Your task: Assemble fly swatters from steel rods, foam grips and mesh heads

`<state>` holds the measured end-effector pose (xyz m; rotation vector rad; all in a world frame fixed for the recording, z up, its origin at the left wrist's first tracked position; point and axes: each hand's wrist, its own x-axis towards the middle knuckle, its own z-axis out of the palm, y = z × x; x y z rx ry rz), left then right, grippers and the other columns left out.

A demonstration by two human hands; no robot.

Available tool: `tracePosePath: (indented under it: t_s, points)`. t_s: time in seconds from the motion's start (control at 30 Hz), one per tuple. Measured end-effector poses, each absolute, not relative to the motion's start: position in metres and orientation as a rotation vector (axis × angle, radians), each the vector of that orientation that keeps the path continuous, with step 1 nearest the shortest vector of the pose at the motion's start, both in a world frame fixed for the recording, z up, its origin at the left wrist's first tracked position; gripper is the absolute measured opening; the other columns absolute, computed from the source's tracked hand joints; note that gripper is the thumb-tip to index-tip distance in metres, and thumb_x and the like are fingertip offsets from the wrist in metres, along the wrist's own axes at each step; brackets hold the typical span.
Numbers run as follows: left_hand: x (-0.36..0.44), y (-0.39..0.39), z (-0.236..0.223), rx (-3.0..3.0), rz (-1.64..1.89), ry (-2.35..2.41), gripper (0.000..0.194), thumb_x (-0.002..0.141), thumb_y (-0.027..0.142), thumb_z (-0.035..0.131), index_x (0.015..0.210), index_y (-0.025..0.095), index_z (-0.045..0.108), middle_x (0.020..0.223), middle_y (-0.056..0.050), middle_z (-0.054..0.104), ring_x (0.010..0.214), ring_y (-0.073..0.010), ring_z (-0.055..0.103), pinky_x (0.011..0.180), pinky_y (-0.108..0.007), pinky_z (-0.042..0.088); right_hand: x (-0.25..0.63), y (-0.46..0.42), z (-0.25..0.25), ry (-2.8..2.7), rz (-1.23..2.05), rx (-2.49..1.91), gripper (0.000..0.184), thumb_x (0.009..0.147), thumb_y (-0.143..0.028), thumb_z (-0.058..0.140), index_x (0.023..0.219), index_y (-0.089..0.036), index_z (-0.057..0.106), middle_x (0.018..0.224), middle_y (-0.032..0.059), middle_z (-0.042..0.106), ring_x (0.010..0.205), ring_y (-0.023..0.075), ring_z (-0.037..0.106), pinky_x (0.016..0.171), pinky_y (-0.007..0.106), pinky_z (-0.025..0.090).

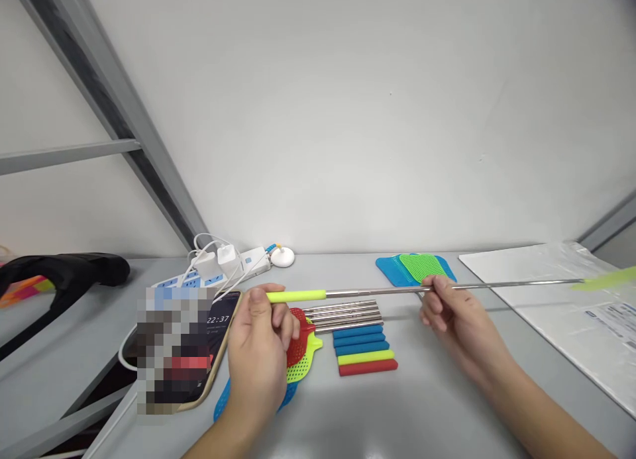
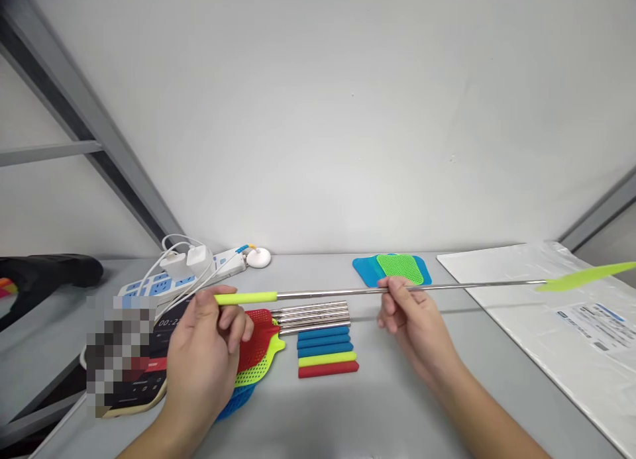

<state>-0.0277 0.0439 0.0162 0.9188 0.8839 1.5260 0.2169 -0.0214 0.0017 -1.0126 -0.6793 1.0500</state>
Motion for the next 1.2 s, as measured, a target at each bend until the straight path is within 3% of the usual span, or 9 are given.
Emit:
tracePosePath:
  t_s: [0.43,0.9,1.2]
  points:
    - [-0.035,0.063,0.021,0.848,1.558,0.867,0.027,0.093,0.045,0.055,0.087,0.019,0.059,0.056,0.008,0.037,0.041,-0.0046,0.031,0.044,-0.019,0.038,0.231,-0.022,0.002,-0.657,0.962,-1.054,0.017,0.082,-0.039,0.072,0.087,-0.022,0.071,0.070,-0.0013,0.058,0.053,0.0073,0.047,0.053,0.021,0.045]
    - [-0.037,0.044,0.021,1.149,1.444,0.956,0.035,0.092,0.054,0.052,0.091,0.021,0.061,0.044,0.005,0.048,0.045,-0.0105,0.044,0.048,-0.021,0.040,0.235,-0.019,-0.002,-0.643,1.002,-1.005,0.019,0.080,-0.039,0.075,0.080,-0.021,0.069,0.058,-0.0044,0.044,0.050,0.0071,0.032,0.044,0.021,0.032]
    - [-0.030,0.039,0.014,1.172,1.327,0.988,0.040,0.089,0.058,0.054,0.089,0.019,0.063,0.043,0.004,0.049,0.041,-0.0087,0.037,0.041,-0.018,0.031,0.233,-0.022,-0.001,-0.690,0.982,-1.029,0.019,0.080,-0.040,0.075,0.081,-0.022,0.069,0.056,-0.0041,0.044,0.051,0.0082,0.034,0.045,0.021,0.031]
